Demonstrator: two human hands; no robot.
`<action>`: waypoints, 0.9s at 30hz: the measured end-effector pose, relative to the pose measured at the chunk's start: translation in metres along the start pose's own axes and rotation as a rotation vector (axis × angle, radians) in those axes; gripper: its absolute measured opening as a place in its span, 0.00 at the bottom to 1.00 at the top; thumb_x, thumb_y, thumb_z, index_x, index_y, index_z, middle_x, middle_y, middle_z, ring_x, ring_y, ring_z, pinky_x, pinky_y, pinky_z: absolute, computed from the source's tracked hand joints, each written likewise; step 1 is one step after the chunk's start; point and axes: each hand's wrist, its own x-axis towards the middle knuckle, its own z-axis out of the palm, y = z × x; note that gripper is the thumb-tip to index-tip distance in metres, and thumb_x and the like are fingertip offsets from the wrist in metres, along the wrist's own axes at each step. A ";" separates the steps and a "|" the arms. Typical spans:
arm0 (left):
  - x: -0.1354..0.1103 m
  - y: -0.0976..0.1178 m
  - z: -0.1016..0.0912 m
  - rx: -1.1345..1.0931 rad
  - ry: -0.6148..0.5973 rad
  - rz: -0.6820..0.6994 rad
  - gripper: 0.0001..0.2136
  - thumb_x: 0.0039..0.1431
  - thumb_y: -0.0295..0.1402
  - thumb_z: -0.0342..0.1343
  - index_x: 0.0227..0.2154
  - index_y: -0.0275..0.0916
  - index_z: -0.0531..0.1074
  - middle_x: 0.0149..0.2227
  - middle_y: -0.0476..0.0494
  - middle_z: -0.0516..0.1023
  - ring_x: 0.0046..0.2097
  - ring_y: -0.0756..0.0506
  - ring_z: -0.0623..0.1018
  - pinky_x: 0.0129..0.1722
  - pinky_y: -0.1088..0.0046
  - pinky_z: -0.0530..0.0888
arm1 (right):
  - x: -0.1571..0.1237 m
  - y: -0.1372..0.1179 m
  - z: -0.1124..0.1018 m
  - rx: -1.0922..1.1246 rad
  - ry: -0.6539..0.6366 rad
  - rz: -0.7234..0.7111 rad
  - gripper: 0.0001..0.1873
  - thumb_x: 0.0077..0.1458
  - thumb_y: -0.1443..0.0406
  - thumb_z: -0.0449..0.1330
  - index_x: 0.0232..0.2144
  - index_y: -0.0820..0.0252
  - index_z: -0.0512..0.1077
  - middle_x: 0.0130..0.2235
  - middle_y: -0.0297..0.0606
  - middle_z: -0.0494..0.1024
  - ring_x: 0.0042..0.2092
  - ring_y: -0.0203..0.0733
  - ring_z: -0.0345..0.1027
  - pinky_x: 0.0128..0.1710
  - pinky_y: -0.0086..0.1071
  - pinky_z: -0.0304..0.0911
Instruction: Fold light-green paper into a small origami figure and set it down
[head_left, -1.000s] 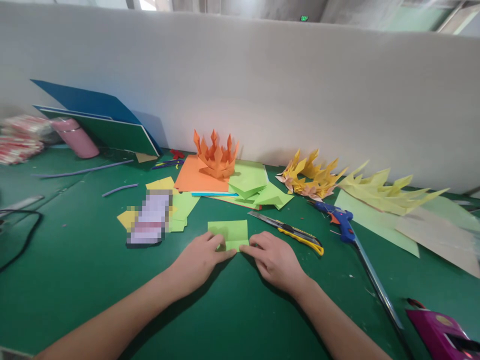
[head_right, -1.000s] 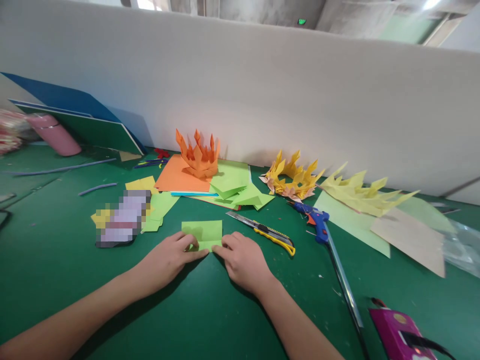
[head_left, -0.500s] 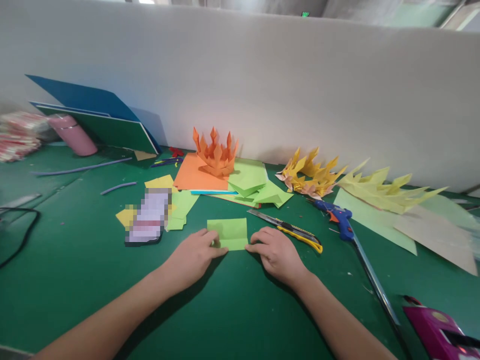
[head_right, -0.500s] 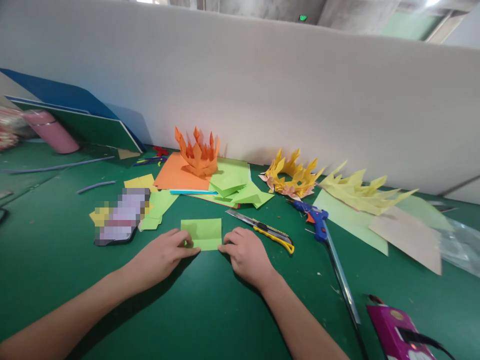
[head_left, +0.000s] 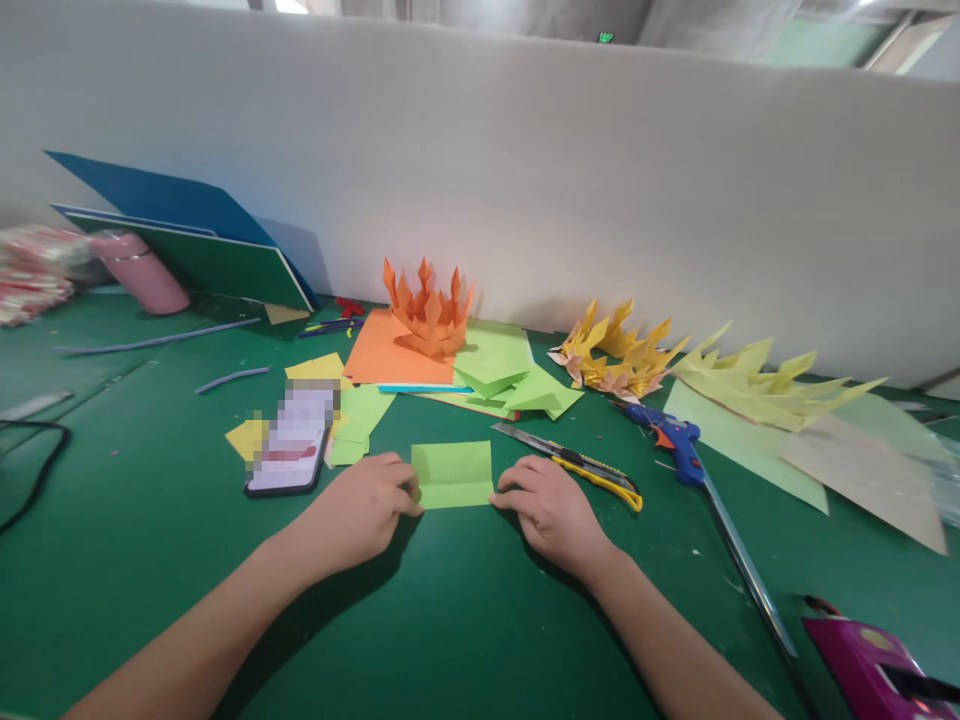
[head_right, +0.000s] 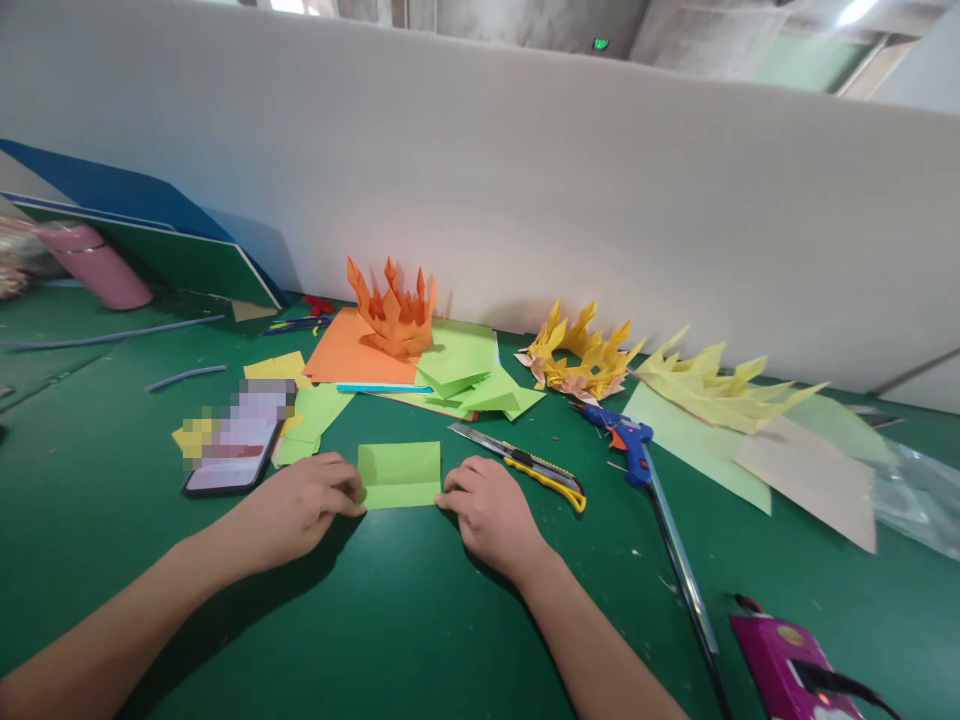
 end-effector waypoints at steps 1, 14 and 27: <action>0.000 0.000 0.000 -0.004 0.006 0.003 0.19 0.50 0.16 0.43 0.26 0.39 0.78 0.29 0.44 0.75 0.32 0.46 0.70 0.30 0.69 0.67 | 0.000 -0.001 0.000 0.001 0.004 0.008 0.17 0.52 0.77 0.49 0.27 0.59 0.76 0.29 0.38 0.75 0.34 0.40 0.61 0.33 0.33 0.57; 0.015 0.007 0.017 0.107 0.057 0.007 0.11 0.61 0.24 0.46 0.38 0.37 0.74 0.29 0.44 0.71 0.32 0.47 0.70 0.33 0.72 0.69 | 0.019 -0.013 0.015 -0.135 0.006 0.215 0.22 0.59 0.66 0.50 0.55 0.62 0.62 0.58 0.46 0.64 0.58 0.48 0.55 0.55 0.44 0.51; 0.018 0.004 0.027 0.056 0.109 0.052 0.12 0.63 0.25 0.43 0.32 0.35 0.73 0.28 0.45 0.70 0.31 0.47 0.70 0.34 0.70 0.68 | 0.025 -0.014 0.027 -0.091 -0.107 0.218 0.22 0.60 0.66 0.48 0.57 0.60 0.58 0.52 0.43 0.71 0.55 0.45 0.60 0.57 0.46 0.42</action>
